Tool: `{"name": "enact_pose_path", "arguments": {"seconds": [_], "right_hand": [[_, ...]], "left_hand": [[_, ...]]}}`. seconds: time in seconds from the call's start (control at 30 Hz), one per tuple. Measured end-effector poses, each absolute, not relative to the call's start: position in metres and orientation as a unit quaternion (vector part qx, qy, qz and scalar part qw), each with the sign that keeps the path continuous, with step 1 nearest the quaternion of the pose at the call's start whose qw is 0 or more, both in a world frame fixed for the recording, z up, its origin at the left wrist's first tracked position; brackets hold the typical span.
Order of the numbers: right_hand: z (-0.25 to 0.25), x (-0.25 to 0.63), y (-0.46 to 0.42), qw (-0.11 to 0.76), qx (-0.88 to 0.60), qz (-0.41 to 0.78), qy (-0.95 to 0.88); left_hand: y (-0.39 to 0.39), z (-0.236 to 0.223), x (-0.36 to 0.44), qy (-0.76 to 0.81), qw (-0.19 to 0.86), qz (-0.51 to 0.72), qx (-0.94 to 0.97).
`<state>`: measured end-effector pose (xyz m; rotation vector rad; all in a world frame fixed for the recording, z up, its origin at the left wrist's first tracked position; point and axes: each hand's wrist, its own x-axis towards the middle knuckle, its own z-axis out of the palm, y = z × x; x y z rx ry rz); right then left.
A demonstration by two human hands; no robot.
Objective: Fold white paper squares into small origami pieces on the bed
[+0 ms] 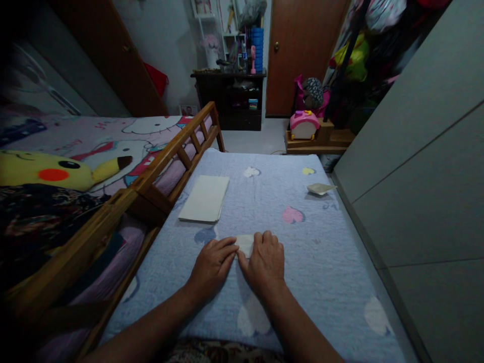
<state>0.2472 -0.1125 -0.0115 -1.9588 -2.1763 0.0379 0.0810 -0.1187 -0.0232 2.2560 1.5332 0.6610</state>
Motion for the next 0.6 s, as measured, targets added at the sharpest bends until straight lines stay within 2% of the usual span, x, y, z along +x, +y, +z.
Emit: {"name": "enact_pose_path", "arguments": {"seconds": [0.33, 0.6], "right_hand": [[-0.009, 0.248, -0.116, 0.088, -0.66, 0.032, -0.746], [-0.009, 0.265, -0.12, 0.094, -0.665, 0.041, -0.74]], "left_hand": [[-0.114, -0.019, 0.085, 0.562, 0.2, 0.243, 0.765], [-0.114, -0.02, 0.083, 0.553, 0.178, 0.226, 0.782]]}}
